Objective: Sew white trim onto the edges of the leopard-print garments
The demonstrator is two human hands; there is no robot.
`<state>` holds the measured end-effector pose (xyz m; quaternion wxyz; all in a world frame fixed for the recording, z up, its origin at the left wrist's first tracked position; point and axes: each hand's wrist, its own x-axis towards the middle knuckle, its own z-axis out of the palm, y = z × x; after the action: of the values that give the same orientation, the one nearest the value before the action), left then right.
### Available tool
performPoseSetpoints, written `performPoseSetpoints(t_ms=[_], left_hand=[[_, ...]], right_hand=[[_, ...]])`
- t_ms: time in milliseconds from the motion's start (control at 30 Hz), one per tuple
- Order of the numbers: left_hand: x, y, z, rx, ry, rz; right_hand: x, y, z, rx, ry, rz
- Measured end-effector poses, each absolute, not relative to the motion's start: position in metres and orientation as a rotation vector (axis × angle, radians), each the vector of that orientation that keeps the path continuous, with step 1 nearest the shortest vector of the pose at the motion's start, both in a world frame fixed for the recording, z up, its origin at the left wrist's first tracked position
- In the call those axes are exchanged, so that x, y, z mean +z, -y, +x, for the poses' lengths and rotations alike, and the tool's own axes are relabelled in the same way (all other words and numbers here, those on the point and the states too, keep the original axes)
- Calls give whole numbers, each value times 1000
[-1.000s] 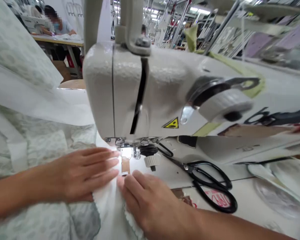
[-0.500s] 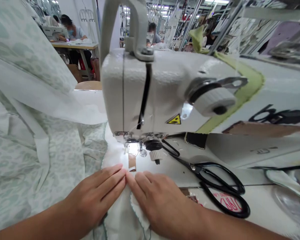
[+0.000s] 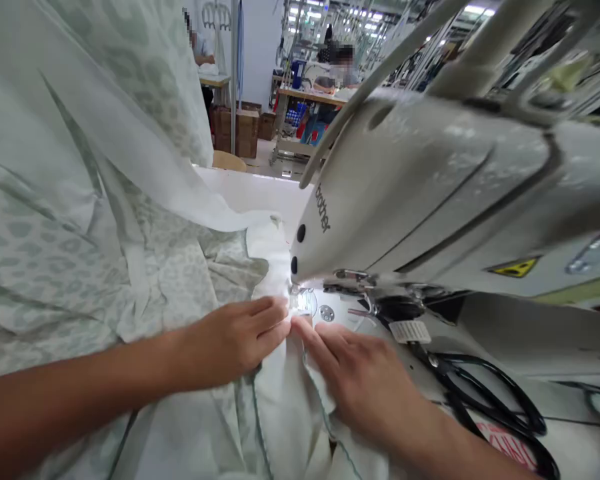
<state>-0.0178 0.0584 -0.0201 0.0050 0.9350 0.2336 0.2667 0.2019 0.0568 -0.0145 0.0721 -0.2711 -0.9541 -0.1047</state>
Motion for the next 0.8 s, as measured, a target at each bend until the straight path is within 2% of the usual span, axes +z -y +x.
performPoseSetpoints(t_ms=[167, 400, 567, 667, 700, 800], left_hand=[[-23, -75, -26, 775, -680, 2913], [-32, -81, -29, 767, -674, 2872], [-3, -88, -32, 632, -814, 2620], [32, -124, -34, 571, -1070, 2407], [42, -140, -34, 618, -1299, 2316], [55, -186, -39, 665, -1632, 2200]], right_hand=[[-10, -59, 199, -318, 2968, -1050], [-10, -60, 202, -131, 2976, -1080], [-13, -60, 206, -46, 2920, -986], [-17, -59, 206, -14, 2842, -973], [-19, -60, 205, 0, 2812, -967], [-23, -62, 205, 53, 2745, -925]])
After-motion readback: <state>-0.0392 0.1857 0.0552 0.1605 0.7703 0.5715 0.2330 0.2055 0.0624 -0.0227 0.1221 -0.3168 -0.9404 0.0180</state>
